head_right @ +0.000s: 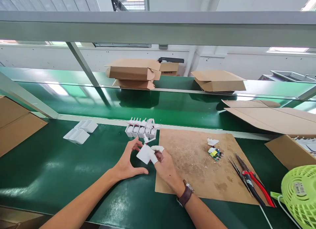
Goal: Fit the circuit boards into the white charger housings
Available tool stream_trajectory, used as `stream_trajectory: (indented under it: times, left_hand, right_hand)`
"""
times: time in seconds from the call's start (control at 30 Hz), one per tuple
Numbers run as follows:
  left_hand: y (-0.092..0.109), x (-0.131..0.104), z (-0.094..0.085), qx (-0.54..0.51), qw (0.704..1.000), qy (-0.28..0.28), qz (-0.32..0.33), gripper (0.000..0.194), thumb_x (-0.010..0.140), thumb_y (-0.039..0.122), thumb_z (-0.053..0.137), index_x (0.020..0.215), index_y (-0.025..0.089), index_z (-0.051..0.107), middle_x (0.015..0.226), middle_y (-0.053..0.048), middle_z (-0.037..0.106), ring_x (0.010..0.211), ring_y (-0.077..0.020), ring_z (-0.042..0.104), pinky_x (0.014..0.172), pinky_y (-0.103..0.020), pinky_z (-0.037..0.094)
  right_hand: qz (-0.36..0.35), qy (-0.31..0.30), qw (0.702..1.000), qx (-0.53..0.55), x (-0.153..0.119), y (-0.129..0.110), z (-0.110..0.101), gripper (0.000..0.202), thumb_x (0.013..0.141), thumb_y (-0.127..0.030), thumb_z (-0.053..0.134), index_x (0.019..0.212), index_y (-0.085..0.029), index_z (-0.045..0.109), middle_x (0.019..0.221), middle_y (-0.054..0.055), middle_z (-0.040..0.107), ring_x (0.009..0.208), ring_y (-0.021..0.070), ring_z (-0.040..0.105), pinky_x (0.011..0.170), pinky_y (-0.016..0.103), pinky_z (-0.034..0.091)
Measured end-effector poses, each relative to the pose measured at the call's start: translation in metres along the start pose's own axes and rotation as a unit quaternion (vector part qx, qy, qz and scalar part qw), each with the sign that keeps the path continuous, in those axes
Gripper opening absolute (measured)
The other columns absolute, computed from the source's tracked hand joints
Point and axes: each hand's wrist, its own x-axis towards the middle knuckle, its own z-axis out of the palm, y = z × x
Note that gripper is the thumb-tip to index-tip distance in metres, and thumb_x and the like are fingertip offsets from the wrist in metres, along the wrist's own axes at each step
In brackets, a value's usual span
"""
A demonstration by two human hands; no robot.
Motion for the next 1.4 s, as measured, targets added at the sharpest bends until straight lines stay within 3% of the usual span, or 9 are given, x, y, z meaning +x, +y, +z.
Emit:
stream_trajectory:
  times: [0.1,0.27,0.53,0.77,0.97,1.13,1.2,1.27,1.4]
  left_hand:
    - [0.009,-0.001,0.004,0.037,0.997,0.031,0.065,0.093,0.083,0.042,0.084,0.158,0.028,0.030,0.127,-0.012,0.063,0.107,-0.0276,0.068,0.088,-0.047,0.062]
    - [0.016,-0.001,0.006,0.054,0.991,0.064,0.100,0.080,0.090,0.039,0.078,0.155,0.026,0.034,0.121,-0.011,0.069,0.095,-0.0221,0.070,0.083,-0.040,0.062]
    - [0.013,-0.004,0.004,0.071,0.996,0.041,0.041,0.076,0.085,0.042,0.083,0.146,0.024,0.042,0.122,-0.011,0.071,0.094,-0.0223,0.071,0.089,-0.043,0.061]
    - [0.017,-0.001,0.004,0.060,0.995,0.045,0.064,0.074,0.090,0.040,0.077,0.150,0.024,0.038,0.121,-0.011,0.070,0.095,-0.0217,0.070,0.086,-0.039,0.061]
    - [0.011,-0.001,0.006,0.112,0.992,0.033,0.045,0.074,0.092,0.027,0.070,0.155,0.021,0.032,0.129,-0.016,0.064,0.117,-0.0298,0.065,0.100,-0.049,0.056]
    - [0.002,-0.001,0.006,0.112,0.993,-0.012,-0.030,0.070,0.086,0.029,0.074,0.148,0.022,0.042,0.124,-0.013,0.067,0.117,-0.0316,0.063,0.102,-0.052,0.055]
    - [0.000,0.003,0.000,0.102,0.993,0.024,-0.058,0.067,0.084,0.032,0.076,0.144,0.022,0.047,0.123,-0.011,0.066,0.117,-0.0295,0.065,0.104,-0.048,0.054]
    - [-0.001,0.011,-0.011,0.104,0.985,0.112,-0.086,0.065,0.082,0.034,0.077,0.140,0.023,0.049,0.128,-0.011,0.063,0.120,-0.0282,0.064,0.105,-0.045,0.054]
    - [-0.007,0.027,-0.045,0.147,0.935,0.271,-0.177,0.067,0.078,0.033,0.074,0.140,0.020,0.051,0.126,-0.012,0.060,0.119,-0.0283,0.062,0.105,-0.045,0.053]
  right_hand:
    - [0.092,-0.042,0.988,0.118,0.001,-0.001,0.003,0.036,0.095,-0.056,0.060,0.110,-0.023,0.064,0.103,0.007,0.076,0.091,0.0250,0.076,0.082,0.044,0.066]
    - [0.132,-0.053,0.976,0.167,-0.001,-0.002,0.008,0.046,0.089,-0.067,0.064,0.103,-0.023,0.066,0.091,0.006,0.076,0.091,0.0279,0.075,0.080,0.046,0.064]
    - [0.171,-0.047,0.963,0.200,-0.001,-0.005,0.009,0.046,0.084,-0.066,0.071,0.102,-0.024,0.070,0.094,0.006,0.077,0.096,0.0302,0.075,0.082,0.045,0.063]
    - [0.170,-0.049,0.963,0.204,-0.001,-0.007,0.009,0.049,0.084,-0.067,0.071,0.106,-0.023,0.072,0.098,0.007,0.078,0.096,0.0304,0.076,0.082,0.046,0.064]
    - [-0.009,0.059,0.997,0.055,-0.004,-0.009,0.008,0.037,0.086,-0.044,0.076,0.116,-0.025,0.069,0.123,0.011,0.074,0.106,0.0263,0.074,0.093,0.042,0.063]
    - [-0.174,0.038,0.977,-0.119,-0.009,-0.011,0.008,0.018,0.095,-0.026,0.064,0.112,-0.026,0.071,0.114,0.008,0.074,0.101,0.0209,0.074,0.084,0.033,0.066]
    - [-0.194,0.045,0.969,-0.144,-0.009,-0.013,0.006,0.017,0.097,-0.024,0.061,0.111,-0.026,0.070,0.112,0.008,0.075,0.100,0.0200,0.074,0.084,0.032,0.066]
    - [-0.195,0.062,0.967,-0.155,-0.010,-0.016,0.005,0.017,0.099,-0.024,0.058,0.111,-0.025,0.070,0.115,0.008,0.075,0.099,0.0199,0.074,0.085,0.032,0.066]
    - [-0.181,0.064,0.966,-0.175,-0.011,-0.016,0.005,0.020,0.100,-0.025,0.056,0.114,-0.026,0.070,0.117,0.008,0.075,0.101,0.0207,0.074,0.088,0.034,0.065]
